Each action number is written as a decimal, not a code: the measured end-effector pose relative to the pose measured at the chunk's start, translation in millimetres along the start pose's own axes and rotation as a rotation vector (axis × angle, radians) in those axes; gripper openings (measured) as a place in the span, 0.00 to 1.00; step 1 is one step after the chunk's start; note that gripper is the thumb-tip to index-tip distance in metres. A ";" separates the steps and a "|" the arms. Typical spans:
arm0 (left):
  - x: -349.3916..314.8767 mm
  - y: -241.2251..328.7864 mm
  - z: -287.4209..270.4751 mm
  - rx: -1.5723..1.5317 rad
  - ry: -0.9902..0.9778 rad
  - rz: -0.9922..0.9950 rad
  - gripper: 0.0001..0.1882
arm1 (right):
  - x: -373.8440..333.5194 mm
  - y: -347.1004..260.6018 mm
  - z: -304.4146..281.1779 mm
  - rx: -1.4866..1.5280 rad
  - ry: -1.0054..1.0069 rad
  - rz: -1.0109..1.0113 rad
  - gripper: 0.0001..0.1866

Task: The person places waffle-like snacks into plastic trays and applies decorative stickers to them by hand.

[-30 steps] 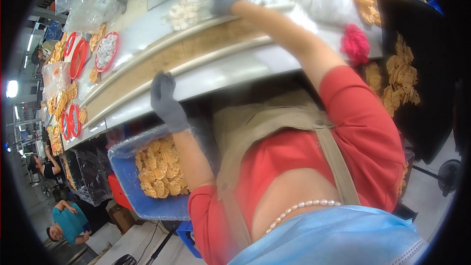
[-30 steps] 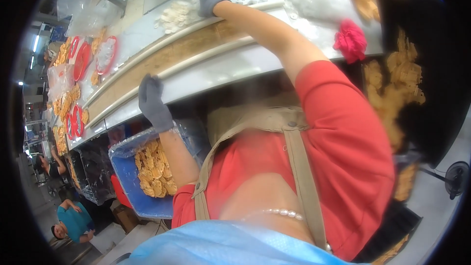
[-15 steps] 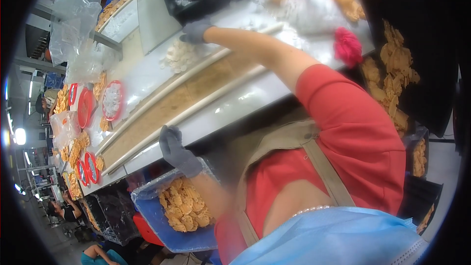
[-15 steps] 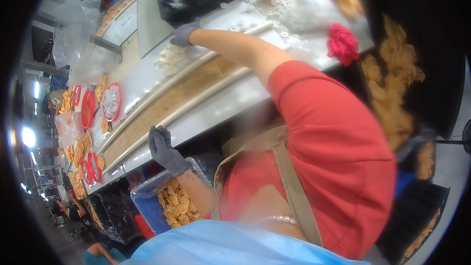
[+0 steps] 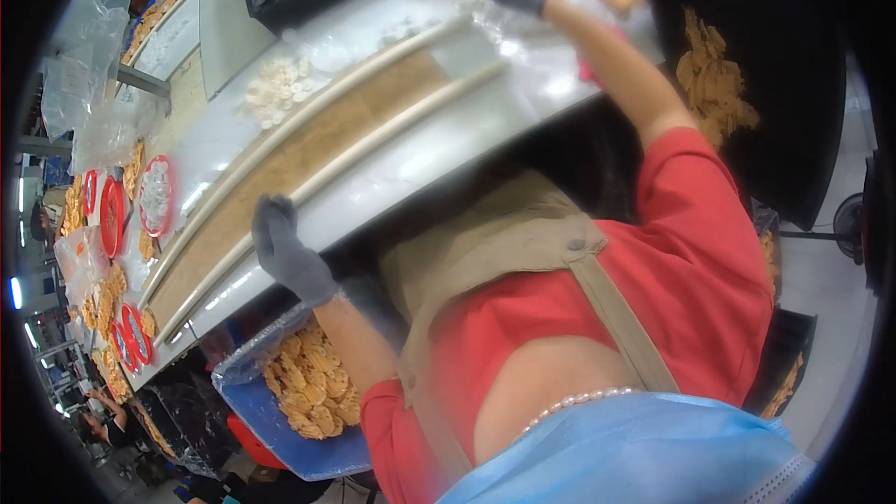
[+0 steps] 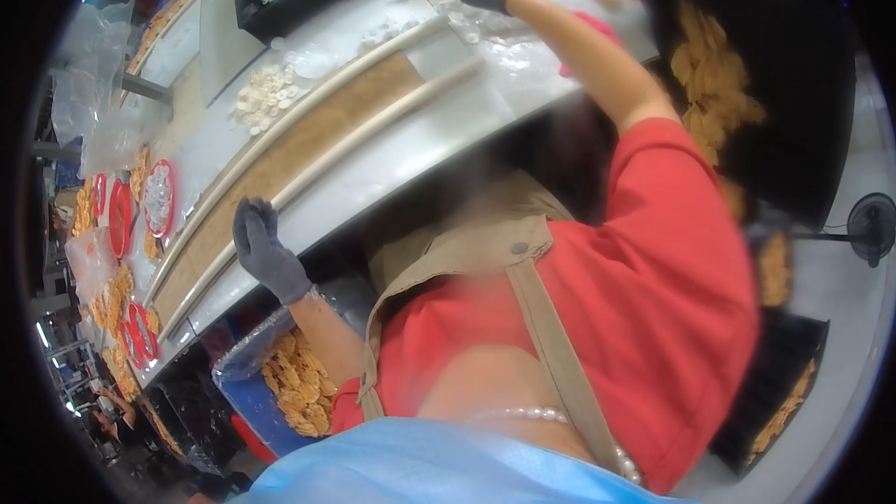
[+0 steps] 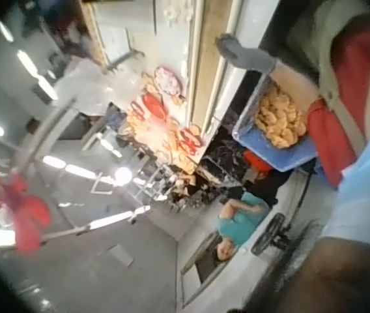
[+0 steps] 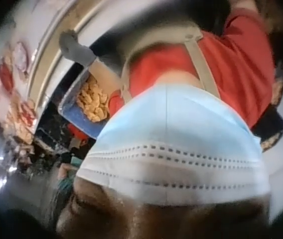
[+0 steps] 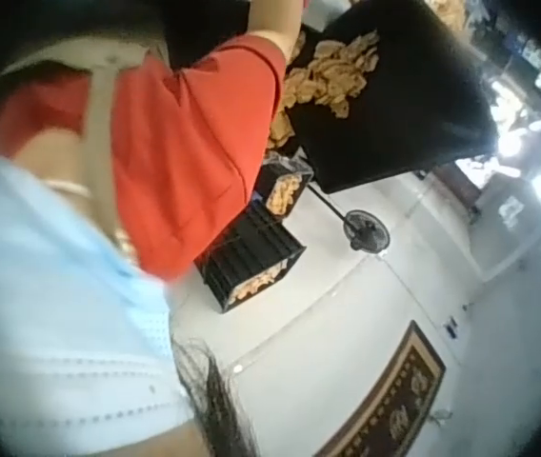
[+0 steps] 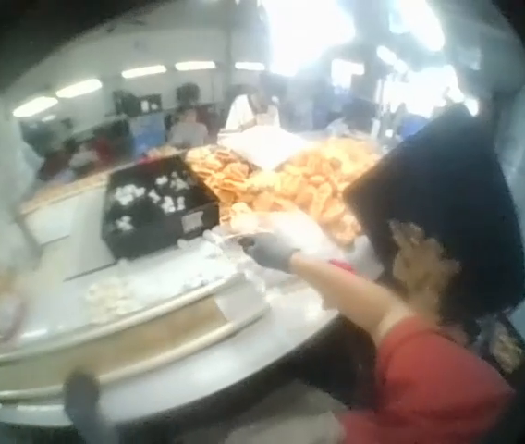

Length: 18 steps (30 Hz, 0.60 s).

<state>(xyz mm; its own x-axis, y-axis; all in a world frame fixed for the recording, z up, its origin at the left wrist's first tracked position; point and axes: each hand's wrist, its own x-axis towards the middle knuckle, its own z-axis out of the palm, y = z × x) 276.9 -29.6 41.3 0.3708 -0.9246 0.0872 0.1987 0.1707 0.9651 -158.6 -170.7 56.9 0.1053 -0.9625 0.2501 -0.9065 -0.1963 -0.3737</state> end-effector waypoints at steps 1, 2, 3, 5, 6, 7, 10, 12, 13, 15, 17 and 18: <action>-7.8 -1.0 10.5 0.000 -0.031 -0.002 0.13 | 4.5 21.4 6.3 0.001 -0.008 -0.003 0.16; -13.2 0.6 19.1 0.006 -0.032 -0.004 0.13 | 14.9 50.6 20.3 -0.100 -0.066 0.007 0.16; -19.0 -1.3 26.4 -0.002 -0.080 0.001 0.13 | 18.4 67.5 31.8 -0.200 -0.128 0.010 0.16; -30.0 -7.7 30.8 -0.008 -0.111 -0.017 0.12 | 17.3 64.5 46.7 0.114 0.073 0.136 0.14; -32.5 -6.3 34.5 0.000 -0.097 -0.013 0.12 | 18.6 64.2 51.5 0.433 0.308 0.282 0.13; -34.6 -5.6 36.6 0.009 -0.115 0.009 0.13 | 40.7 86.6 59.7 0.165 0.256 0.344 0.12; -32.1 -10.2 19.7 0.084 -0.099 0.028 0.14 | 80.6 116.5 75.1 -0.172 0.022 0.363 0.13; -42.1 -6.4 -18.6 0.119 0.035 0.048 0.14 | 102.0 79.1 86.8 -0.282 -0.298 0.217 0.18; -39.2 -5.4 -26.9 0.363 0.019 0.206 0.14 | 99.4 81.2 73.7 -0.362 -0.403 0.145 0.20; -19.1 -28.0 -32.6 0.374 0.008 0.274 0.12 | 85.6 111.4 27.2 -0.595 -0.538 0.058 0.25; -16.7 -27.4 -51.4 0.331 0.000 0.202 0.13 | 87.6 116.4 23.4 -0.385 -0.524 0.143 0.33; -17.0 -25.4 -63.0 0.360 0.025 0.164 0.13 | 90.0 102.8 25.6 -0.307 -0.469 0.094 0.32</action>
<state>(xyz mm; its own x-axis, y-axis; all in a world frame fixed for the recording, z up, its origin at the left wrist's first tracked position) 322.7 3.2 -0.3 0.3944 -0.8854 0.2460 -0.1944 0.1812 0.9640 -231.9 -282.2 18.1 0.1249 -0.9672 -0.2210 -0.9907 -0.1094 -0.0811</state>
